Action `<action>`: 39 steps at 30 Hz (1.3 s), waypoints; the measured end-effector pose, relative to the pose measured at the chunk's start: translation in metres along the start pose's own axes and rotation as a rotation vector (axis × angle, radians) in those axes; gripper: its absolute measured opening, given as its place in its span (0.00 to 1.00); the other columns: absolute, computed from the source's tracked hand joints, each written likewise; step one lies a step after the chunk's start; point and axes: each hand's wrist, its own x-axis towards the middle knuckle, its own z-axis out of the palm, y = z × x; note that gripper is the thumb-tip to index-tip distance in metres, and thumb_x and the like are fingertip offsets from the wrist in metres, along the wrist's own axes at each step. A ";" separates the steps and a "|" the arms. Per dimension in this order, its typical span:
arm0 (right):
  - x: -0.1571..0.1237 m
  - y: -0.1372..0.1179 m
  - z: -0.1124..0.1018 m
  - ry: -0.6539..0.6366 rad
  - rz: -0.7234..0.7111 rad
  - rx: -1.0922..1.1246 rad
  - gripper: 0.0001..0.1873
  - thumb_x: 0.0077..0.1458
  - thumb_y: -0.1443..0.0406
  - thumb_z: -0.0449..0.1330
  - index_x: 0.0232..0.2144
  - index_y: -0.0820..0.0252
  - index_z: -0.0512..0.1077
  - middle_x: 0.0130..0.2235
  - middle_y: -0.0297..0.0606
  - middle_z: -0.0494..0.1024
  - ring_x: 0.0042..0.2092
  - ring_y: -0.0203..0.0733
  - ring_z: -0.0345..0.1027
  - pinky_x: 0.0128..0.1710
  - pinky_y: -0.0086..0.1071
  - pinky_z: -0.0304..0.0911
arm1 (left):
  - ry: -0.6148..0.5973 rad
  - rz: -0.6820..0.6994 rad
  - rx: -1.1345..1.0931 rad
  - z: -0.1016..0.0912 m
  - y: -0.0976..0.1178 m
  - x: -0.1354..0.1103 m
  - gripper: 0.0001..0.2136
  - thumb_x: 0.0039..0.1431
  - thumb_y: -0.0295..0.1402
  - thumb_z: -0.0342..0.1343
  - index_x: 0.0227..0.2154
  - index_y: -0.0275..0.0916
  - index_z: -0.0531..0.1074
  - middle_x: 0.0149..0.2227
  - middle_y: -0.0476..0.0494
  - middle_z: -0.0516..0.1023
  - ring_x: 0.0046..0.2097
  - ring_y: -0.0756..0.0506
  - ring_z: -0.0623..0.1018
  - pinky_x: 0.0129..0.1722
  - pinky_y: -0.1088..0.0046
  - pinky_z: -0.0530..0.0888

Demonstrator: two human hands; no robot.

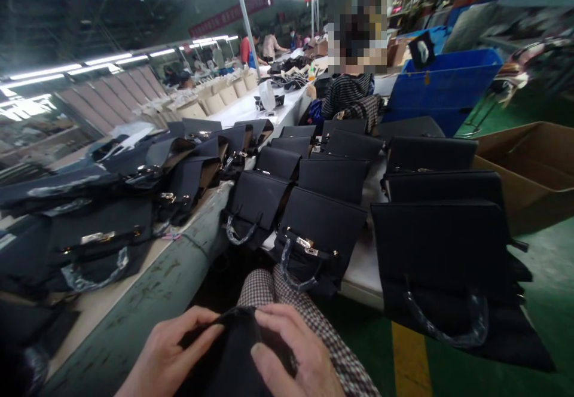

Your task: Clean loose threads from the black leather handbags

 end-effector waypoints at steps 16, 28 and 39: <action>-0.007 0.006 -0.031 0.079 0.037 -0.134 0.09 0.63 0.63 0.53 0.40 0.54 0.72 0.49 0.38 0.74 0.46 0.41 0.72 0.45 0.30 0.69 | -0.173 -0.210 0.339 0.004 0.039 0.033 0.09 0.65 0.38 0.49 0.34 0.45 0.73 0.29 0.51 0.79 0.34 0.45 0.79 0.32 0.74 0.64; 0.007 0.012 -0.025 0.101 0.045 -0.177 0.06 0.56 0.70 0.59 0.36 0.55 0.73 0.38 0.33 0.76 0.36 0.38 0.71 0.37 0.29 0.68 | -0.172 -0.274 0.408 -0.002 0.048 0.037 0.10 0.66 0.37 0.46 0.33 0.45 0.72 0.30 0.50 0.81 0.36 0.43 0.80 0.32 0.72 0.62; 0.031 -0.024 -0.019 0.072 -0.280 -0.250 0.13 0.62 0.69 0.52 0.41 0.51 0.76 0.46 0.37 0.77 0.46 0.41 0.72 0.47 0.33 0.68 | -0.134 -0.382 0.462 0.005 0.037 0.013 0.11 0.66 0.36 0.45 0.33 0.46 0.72 0.29 0.48 0.82 0.33 0.41 0.82 0.26 0.74 0.63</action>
